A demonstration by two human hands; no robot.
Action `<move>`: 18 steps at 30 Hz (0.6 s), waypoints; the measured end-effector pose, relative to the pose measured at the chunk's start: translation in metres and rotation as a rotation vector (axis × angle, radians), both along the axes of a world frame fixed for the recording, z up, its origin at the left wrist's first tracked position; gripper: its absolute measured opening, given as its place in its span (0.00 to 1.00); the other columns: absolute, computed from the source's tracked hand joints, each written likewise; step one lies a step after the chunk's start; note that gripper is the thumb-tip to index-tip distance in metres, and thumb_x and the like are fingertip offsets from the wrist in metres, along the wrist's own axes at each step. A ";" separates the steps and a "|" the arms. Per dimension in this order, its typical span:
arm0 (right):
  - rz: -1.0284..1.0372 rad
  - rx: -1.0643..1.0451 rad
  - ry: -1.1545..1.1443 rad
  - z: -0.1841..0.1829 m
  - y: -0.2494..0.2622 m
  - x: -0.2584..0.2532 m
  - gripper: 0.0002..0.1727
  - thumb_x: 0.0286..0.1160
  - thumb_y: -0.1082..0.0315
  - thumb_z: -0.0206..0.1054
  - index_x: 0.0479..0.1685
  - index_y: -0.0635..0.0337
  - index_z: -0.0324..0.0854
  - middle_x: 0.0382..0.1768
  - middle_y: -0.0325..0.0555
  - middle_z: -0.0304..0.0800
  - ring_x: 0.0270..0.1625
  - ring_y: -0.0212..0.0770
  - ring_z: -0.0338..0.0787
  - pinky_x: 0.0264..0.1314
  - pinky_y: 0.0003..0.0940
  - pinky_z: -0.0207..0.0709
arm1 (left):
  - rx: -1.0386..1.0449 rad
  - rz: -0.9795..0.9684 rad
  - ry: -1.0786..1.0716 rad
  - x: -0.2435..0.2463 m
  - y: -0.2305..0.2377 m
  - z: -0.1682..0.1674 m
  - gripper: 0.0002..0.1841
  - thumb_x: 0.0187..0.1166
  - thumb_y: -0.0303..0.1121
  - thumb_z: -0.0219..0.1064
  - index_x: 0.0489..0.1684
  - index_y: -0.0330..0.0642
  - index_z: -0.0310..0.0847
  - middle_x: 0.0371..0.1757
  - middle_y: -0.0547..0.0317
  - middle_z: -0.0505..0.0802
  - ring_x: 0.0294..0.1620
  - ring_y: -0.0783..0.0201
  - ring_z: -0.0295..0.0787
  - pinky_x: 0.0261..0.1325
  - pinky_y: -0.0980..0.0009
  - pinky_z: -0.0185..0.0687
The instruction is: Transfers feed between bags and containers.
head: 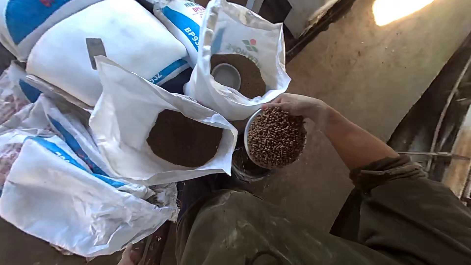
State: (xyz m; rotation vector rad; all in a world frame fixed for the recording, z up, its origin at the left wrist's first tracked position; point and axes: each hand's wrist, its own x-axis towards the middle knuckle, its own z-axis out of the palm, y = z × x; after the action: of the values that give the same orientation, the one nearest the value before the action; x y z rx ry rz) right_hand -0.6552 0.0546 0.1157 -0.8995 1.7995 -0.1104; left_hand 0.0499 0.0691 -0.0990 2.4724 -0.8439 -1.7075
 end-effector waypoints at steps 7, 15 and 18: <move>0.157 0.033 0.510 -0.081 0.141 -0.008 0.34 0.80 0.36 0.64 0.62 0.61 0.83 0.51 0.61 0.90 0.58 0.62 0.90 0.62 0.63 0.81 | -0.061 -0.033 -0.018 -0.010 0.006 0.007 0.28 0.94 0.55 0.42 0.15 0.54 0.62 0.08 0.72 0.71 0.07 0.73 0.66 0.13 0.74 0.67; 0.027 -0.384 0.820 -0.189 0.274 0.033 0.27 0.74 0.75 0.69 0.75 0.67 0.76 0.67 0.75 0.79 0.75 0.77 0.74 0.78 0.67 0.66 | -0.207 -0.061 -0.020 -0.002 -0.019 0.039 0.27 0.95 0.54 0.36 0.21 0.54 0.64 0.08 0.75 0.70 0.07 0.74 0.67 0.14 0.76 0.69; -0.018 -0.611 0.941 -0.180 0.290 0.044 0.30 0.59 0.80 0.71 0.69 0.71 0.77 0.59 0.81 0.79 0.65 0.83 0.78 0.65 0.73 0.69 | -0.339 -0.088 0.060 -0.007 -0.050 0.062 0.27 0.94 0.55 0.29 0.28 0.55 0.66 0.10 0.78 0.73 0.10 0.77 0.71 0.17 0.77 0.73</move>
State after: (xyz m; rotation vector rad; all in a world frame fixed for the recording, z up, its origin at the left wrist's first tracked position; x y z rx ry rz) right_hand -0.6109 0.3444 -0.0638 -1.5291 2.7155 -0.2954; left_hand 0.0430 0.0189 -0.0371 2.1809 -1.1419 -1.5041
